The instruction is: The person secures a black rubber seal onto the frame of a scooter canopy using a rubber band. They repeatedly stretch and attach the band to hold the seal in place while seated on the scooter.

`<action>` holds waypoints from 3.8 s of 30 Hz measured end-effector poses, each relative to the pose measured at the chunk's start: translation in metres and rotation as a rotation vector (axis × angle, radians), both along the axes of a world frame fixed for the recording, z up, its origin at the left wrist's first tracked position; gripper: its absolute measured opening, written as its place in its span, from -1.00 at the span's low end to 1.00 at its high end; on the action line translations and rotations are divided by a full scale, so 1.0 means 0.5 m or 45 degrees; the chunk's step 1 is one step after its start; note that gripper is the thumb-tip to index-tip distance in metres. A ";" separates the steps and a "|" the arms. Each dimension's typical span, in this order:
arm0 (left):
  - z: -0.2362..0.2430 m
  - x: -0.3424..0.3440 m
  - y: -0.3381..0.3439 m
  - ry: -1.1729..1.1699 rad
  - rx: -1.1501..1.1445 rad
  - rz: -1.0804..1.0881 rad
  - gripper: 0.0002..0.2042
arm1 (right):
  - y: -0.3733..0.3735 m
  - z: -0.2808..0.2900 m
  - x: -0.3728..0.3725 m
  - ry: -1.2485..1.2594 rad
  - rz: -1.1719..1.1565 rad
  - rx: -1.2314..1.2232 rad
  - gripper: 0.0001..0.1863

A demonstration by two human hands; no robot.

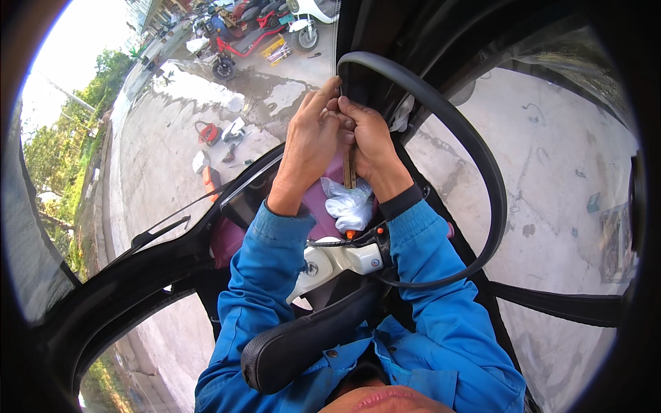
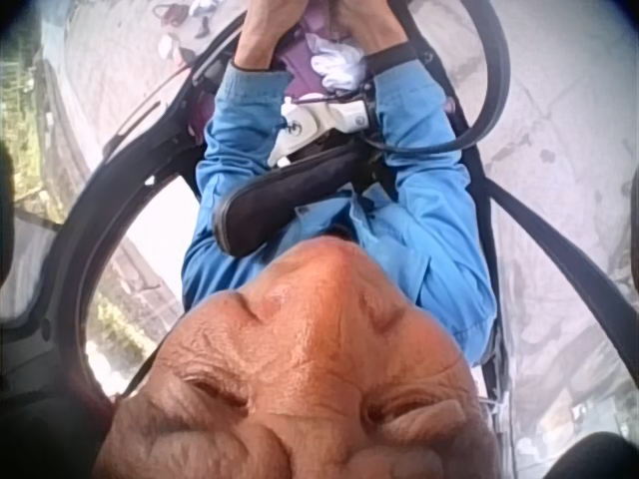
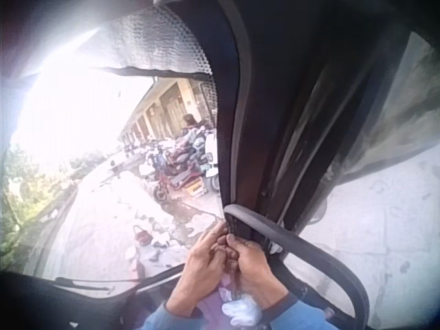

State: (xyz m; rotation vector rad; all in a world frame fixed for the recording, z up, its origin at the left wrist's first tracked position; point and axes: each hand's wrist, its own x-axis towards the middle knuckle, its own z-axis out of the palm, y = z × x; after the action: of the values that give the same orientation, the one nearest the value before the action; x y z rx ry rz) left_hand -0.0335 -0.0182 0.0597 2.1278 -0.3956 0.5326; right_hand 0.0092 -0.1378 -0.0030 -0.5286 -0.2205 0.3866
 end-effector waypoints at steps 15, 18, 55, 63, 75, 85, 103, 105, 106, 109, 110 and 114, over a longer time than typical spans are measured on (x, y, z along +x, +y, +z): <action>-0.038 0.018 -0.014 -0.213 -0.051 -0.036 -0.44 | 0.094 0.011 -0.023 0.170 -0.492 0.139 -0.74; -0.037 0.025 -0.005 -0.209 -0.050 -0.071 -0.44 | 0.094 0.006 -0.013 0.091 -0.554 0.076 -0.73; -0.034 0.022 -0.014 -0.079 -0.145 -0.022 -0.47 | 0.069 -0.013 0.000 0.192 -0.454 0.050 -0.79; -0.027 0.017 0.006 -0.015 -0.094 -0.090 -0.43 | 0.063 -0.015 -0.009 -0.010 -0.437 -0.152 -0.74; -0.042 -0.001 0.007 -0.004 -0.076 -0.079 -0.39 | 0.034 -0.038 -0.008 -0.037 -0.245 -0.316 -0.74; -0.073 0.024 0.000 0.017 -0.210 -0.109 -0.37 | 0.037 -0.065 0.026 -0.060 -0.249 -0.161 -0.73; -0.062 0.022 -0.001 -0.109 -0.114 -0.099 -0.32 | 0.088 -0.062 0.013 0.010 -0.501 -0.012 -0.70; -0.056 0.017 0.002 -0.093 -0.083 -0.089 -0.32 | 0.080 -0.057 0.009 -0.056 -0.491 -0.060 -0.69; -0.055 0.017 0.002 -0.095 -0.111 -0.119 -0.34 | 0.072 -0.055 0.012 -0.062 -0.463 -0.095 -0.69; -0.062 0.015 0.004 -0.004 -0.167 -0.143 -0.36 | 0.048 -0.062 0.009 -0.050 -0.347 -0.222 -0.71; -0.064 0.014 0.007 -0.005 -0.130 -0.123 -0.36 | 0.046 -0.066 0.005 -0.067 -0.323 -0.258 -0.72; -0.074 0.016 0.020 0.009 -0.115 -0.157 -0.33 | 0.046 -0.077 -0.002 -0.099 -0.325 -0.291 -0.75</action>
State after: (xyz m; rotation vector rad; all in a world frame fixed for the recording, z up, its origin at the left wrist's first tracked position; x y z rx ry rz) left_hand -0.0256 -0.0084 0.0225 2.0039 -0.4863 0.4631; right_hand 0.0080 -0.1146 -0.0415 -0.7878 -0.1820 0.1429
